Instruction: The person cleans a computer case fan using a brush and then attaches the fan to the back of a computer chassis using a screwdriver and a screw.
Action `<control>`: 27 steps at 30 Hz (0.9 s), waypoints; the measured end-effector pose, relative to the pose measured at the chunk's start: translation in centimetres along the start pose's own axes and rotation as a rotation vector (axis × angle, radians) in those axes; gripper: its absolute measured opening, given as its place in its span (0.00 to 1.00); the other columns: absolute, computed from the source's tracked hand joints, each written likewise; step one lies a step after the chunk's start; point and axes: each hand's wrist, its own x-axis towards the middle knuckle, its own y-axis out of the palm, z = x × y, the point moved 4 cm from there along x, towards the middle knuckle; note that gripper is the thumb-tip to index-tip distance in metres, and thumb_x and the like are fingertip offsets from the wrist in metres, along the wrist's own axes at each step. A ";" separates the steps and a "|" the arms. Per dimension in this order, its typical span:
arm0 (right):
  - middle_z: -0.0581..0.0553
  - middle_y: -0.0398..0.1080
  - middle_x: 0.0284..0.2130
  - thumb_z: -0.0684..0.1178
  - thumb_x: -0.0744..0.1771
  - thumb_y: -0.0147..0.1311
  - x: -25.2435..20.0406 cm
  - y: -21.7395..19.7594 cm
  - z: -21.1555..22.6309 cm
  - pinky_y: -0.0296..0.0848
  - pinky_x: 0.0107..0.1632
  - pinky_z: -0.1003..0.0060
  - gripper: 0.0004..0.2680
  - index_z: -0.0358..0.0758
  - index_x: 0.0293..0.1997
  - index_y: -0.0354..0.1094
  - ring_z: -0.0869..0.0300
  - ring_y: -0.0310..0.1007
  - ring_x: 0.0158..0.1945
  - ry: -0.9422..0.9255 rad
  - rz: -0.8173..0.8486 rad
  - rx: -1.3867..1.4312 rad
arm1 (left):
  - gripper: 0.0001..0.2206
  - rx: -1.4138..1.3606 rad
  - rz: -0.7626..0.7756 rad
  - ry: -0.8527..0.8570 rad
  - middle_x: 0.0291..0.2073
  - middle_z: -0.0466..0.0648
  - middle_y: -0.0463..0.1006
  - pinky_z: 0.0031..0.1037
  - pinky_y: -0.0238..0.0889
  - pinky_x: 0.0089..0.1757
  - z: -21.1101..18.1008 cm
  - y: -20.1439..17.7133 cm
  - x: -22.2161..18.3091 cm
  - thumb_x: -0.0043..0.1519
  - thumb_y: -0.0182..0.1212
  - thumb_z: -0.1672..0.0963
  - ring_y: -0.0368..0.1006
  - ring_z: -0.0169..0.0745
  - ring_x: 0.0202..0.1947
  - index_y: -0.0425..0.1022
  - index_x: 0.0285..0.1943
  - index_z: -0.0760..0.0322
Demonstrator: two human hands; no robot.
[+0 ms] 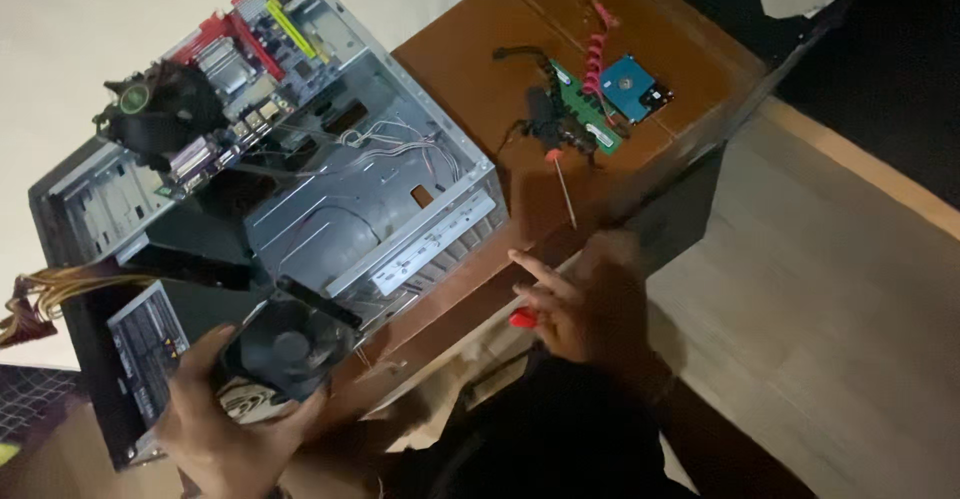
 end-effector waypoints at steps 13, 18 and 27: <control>0.45 0.77 0.63 0.40 0.67 0.60 -5.8 7.3 1.5 0.67 0.30 0.64 0.11 0.43 0.52 0.84 0.61 0.73 0.27 0.139 0.076 0.116 | 0.39 0.035 0.048 0.104 0.57 0.59 0.86 0.42 0.78 0.45 -0.2 -0.6 0.5 0.58 0.82 0.41 0.84 0.57 0.45 0.75 0.67 0.71; 0.50 0.68 0.78 0.43 0.69 0.57 -2.8 2.8 5.9 0.60 0.24 0.68 0.08 0.46 0.51 0.79 0.68 0.73 0.25 0.099 0.042 -0.046 | 0.38 -0.003 0.030 0.160 0.52 0.60 0.86 0.34 0.79 0.37 0.0 -0.3 1.1 0.61 0.76 0.40 0.82 0.46 0.36 0.73 0.65 0.76; 0.26 0.59 0.84 0.37 0.74 0.54 -6.3 9.9 5.2 0.55 0.23 0.68 0.34 0.76 0.87 0.42 0.58 0.60 0.20 0.071 -0.179 0.182 | 0.35 -0.076 0.031 0.149 0.53 0.59 0.85 0.42 0.74 0.42 -0.2 -1.5 1.7 0.69 0.59 0.37 0.85 0.58 0.44 0.75 0.64 0.72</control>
